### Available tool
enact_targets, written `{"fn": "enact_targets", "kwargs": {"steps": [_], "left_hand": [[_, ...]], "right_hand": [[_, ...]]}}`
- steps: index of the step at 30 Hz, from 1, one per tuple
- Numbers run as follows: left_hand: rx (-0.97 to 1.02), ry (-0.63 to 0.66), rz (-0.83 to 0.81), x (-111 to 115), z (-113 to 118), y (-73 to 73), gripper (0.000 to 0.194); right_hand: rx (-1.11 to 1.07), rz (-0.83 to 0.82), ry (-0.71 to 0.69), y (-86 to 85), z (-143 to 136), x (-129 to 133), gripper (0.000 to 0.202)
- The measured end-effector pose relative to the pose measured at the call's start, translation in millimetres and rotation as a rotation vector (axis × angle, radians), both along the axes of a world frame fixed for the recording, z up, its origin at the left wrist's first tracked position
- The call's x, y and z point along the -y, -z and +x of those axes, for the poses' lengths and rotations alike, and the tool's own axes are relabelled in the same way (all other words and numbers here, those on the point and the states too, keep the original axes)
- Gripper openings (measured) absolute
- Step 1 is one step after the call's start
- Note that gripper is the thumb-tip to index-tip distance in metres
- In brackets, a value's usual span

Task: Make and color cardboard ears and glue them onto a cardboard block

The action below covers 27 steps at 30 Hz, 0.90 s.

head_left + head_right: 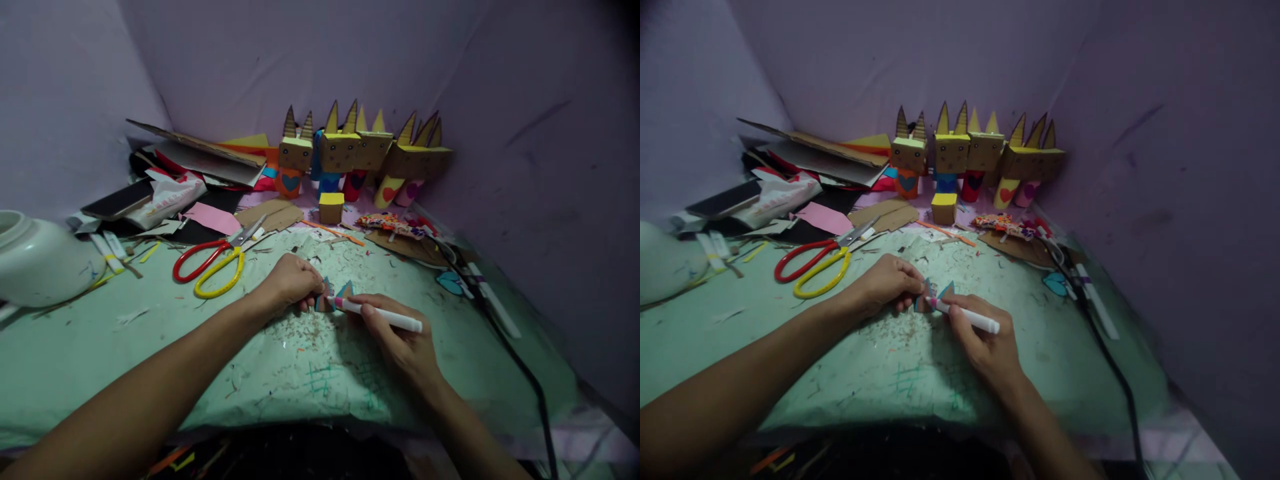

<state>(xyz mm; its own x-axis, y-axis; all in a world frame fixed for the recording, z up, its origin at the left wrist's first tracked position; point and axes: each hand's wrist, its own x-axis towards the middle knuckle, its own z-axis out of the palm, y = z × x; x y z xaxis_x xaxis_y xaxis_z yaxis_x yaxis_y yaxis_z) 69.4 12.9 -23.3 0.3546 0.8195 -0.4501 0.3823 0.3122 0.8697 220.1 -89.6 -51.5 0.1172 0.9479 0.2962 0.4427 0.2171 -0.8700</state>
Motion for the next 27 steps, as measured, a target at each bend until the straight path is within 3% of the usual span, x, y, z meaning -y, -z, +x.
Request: {"fn": "enact_targets", "kwargs": {"steps": [8, 22, 27], "left_hand": [[0.008, -0.006, 0.008, -0.1, 0.5, -0.1, 0.015], [0.001, 0.001, 0.003, -0.9, 0.1, 2.4, 0.012], [0.004, 0.018, 0.004, -1.2, 0.0, 0.9, 0.012]], "right_hand": [[-0.047, -0.001, 0.024, 1.5, 1.0, 1.0, 0.019], [0.081, 0.032, -0.010, -0.9, 0.7, 3.6, 0.019], [0.115, 0.132, -0.040, -2.7, 0.0, 1.5, 0.019]]}}
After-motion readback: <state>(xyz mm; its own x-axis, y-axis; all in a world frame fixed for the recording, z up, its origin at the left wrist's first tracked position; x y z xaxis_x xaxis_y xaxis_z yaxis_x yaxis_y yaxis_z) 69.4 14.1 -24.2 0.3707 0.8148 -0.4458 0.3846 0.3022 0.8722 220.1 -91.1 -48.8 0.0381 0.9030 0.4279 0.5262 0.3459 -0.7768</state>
